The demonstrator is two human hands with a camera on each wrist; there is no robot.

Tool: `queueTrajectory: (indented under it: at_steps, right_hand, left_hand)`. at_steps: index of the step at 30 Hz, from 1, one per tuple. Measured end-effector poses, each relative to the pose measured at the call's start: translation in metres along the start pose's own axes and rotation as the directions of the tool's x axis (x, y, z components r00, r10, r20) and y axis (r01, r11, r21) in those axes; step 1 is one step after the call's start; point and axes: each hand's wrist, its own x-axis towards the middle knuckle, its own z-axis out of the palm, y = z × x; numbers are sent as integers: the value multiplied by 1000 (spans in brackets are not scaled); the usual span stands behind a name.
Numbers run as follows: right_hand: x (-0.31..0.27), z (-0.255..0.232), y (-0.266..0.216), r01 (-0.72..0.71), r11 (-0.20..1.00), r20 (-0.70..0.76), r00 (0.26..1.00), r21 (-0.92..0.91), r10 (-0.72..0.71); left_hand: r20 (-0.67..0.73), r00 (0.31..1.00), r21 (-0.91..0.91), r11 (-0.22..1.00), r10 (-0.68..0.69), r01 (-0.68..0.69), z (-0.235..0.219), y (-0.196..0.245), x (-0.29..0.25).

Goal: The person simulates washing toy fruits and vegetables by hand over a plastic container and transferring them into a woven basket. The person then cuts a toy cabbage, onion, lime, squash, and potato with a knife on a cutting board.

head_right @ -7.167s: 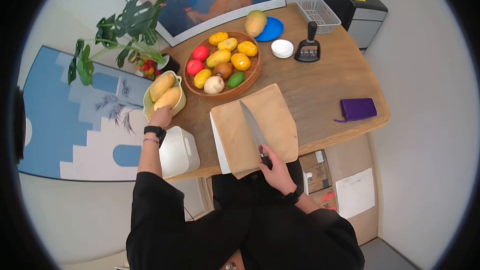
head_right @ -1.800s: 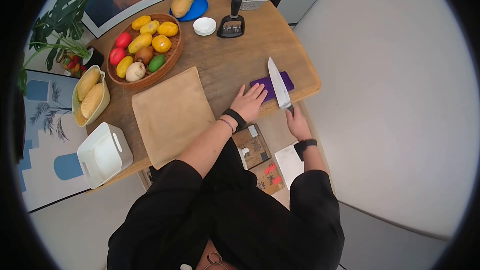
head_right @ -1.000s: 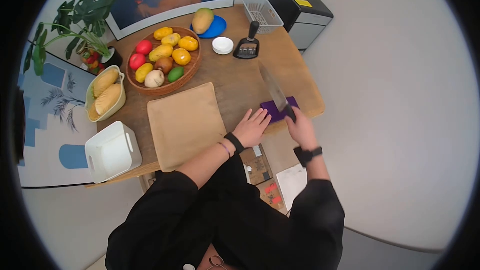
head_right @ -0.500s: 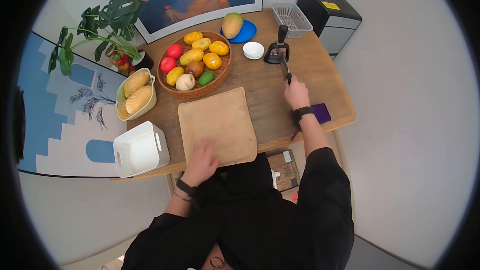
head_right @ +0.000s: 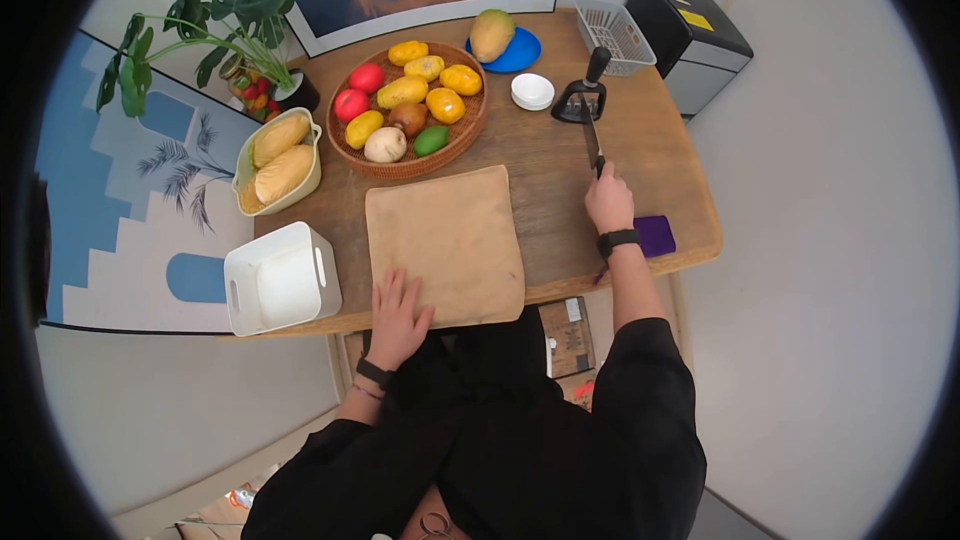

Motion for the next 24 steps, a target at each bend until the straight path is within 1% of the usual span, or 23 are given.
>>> queueTrajectory:
  at_steps: [4, 6, 7, 8, 11, 14, 17, 18, 20, 22, 23, 24]
  right_hand:
    - [22, -2, -9, -19, 999, 23, 1000, -33, 19]
    - [42, -4, -13, -18, 998, -23, 1000, -55, 16]
    - [50, -16, -24, -36, 997, 6, 999, -65, 37]
    - [60, -20, -26, -34, 997, 6, 999, -64, 34]
    - [89, -28, -33, -51, 996, 80, 995, -77, 57]
    - [114, -11, -30, -59, 997, 73, 995, -57, 63]
    - [125, 7, -28, -79, 996, 55, 995, -40, 81]
    - [122, 9, -29, -73, 997, 55, 996, -37, 75]
    - [113, 11, -32, -134, 991, 52, 990, 7, 134]
    - [115, 32, -15, -110, 994, 71, 991, 11, 109]
    - [110, 38, -11, -120, 992, 48, 992, 27, 118]
    - [104, 40, -10, -126, 991, 28, 992, 44, 125]
  left_hand:
    - [12, 1000, 32, 999, -4, 4, 1, -2, 0]
    - [5, 1000, 26, 1000, -11, 11, 1, -3, 0]
    - [10, 1000, 12, 1000, -8, 7, 1, -2, 1]
    - [8, 1000, 13, 1000, -10, 10, 0, -1, 1]
    - [1, 1000, 9, 1000, -20, 20, -2, 0, 0]
    - [-8, 1000, 8, 1000, -26, 26, -1, 1, 1]
    - [-12, 1000, 18, 999, -26, 26, 0, 0, 0]
    - [-2, 1000, 13, 1000, -22, 22, 0, -1, 0]
    - [-6, 1000, 8, 1000, -27, 27, 1, -2, 0]
    - [-7, 1000, 0, 1000, -22, 22, 2, -2, -1]
    - [-25, 999, -2, 999, -40, 40, 1, -2, 0]
    - [-7, 999, -4, 999, -34, 34, 1, -2, -1]
